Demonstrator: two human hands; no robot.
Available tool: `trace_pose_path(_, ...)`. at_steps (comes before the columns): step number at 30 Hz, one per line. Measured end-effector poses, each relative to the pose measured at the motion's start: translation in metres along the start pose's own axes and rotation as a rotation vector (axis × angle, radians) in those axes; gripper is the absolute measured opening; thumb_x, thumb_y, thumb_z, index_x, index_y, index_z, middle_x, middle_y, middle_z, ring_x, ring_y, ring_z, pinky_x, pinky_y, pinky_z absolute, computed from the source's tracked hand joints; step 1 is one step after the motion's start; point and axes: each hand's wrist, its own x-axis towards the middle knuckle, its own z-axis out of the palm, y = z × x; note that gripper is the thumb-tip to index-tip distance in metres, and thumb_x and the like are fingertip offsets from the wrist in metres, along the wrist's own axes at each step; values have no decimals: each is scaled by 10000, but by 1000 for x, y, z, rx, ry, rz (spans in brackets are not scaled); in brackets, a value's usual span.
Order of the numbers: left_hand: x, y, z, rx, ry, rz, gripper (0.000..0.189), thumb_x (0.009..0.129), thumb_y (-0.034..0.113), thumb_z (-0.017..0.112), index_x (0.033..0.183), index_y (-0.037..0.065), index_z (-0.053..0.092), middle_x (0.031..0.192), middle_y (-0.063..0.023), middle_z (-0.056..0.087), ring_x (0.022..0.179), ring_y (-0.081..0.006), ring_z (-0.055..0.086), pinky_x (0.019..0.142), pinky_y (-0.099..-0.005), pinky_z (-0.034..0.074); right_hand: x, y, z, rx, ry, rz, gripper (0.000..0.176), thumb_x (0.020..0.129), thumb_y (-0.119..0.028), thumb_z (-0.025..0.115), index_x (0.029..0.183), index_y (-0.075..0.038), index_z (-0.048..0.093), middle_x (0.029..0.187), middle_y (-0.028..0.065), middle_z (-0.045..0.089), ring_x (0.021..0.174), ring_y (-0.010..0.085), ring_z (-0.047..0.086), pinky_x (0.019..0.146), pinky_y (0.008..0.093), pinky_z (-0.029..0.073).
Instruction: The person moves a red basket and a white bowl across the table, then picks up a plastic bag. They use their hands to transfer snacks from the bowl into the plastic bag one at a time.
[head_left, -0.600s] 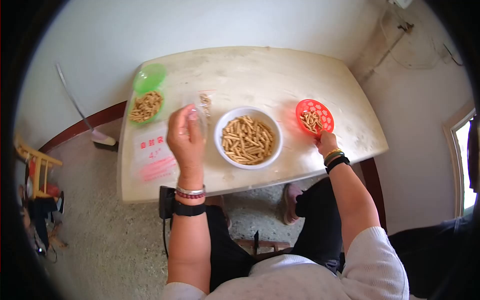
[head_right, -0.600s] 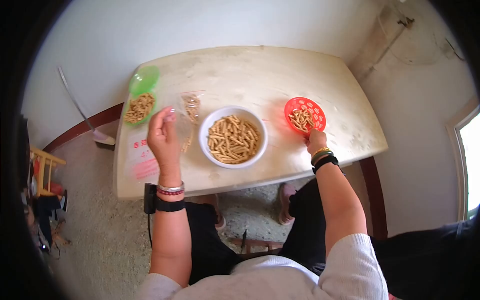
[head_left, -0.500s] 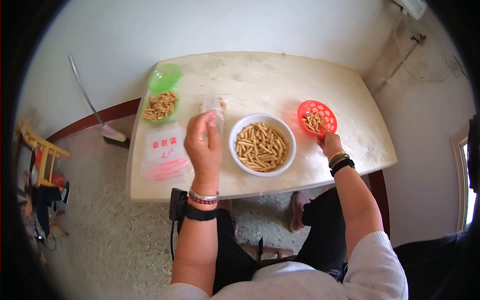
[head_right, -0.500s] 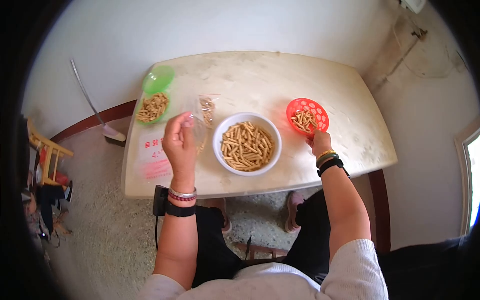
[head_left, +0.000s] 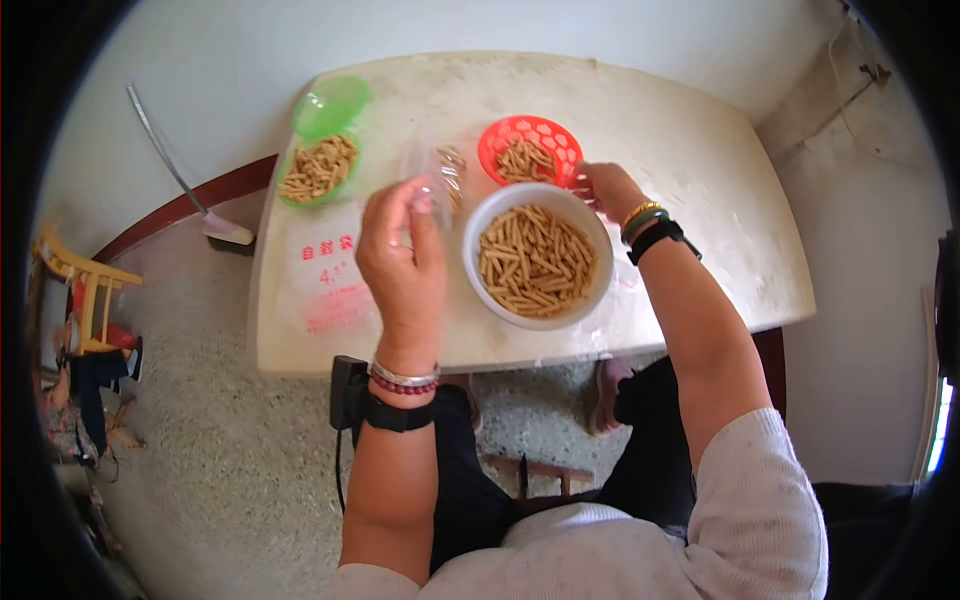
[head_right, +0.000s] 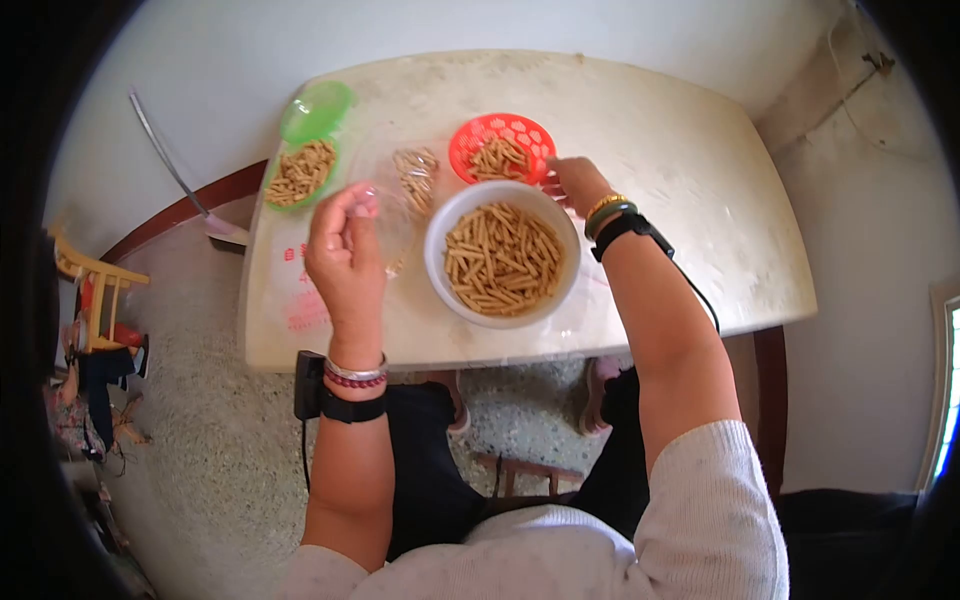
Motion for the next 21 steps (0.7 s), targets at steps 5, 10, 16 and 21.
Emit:
trace_pose_path(5,-1,5,1,-121,29,-37,199,914,-31,531,1072,-10,649,985,-114,663,882,-209,658,783,-303,525,-56,14,-50,-326,136,38,417,934,-423,583,1019,-17,618,863,71,633,779,180,611,650,339,503)
trace_pose_path(10,1,11,4,-11,-34,35,194,865,-28,570,1030,23,657,919,-134,650,806,-274,647,709,-343,517,-131,20,-27,-308,-184,107,458,922,-427,616,1075,5,629,860,84,642,688,149,615,578,283,520)
trace_pose_path(16,-5,5,9,-14,-82,3,202,846,-27,579,1030,22,647,893,-133,628,781,-274,637,697,-354,515,-135,45,-7,-169,-129,-26,243,869,-133,595,1013,62,616,776,114,656,550,174,608,496,287,521)
trace_pose_path(21,-8,-5,8,-8,-54,48,203,847,-19,576,1032,20,649,894,-157,632,792,-309,632,701,-367,515,-136,55,-55,-226,75,-46,202,866,-108,577,951,68,628,719,93,641,549,155,601,437,283,479)
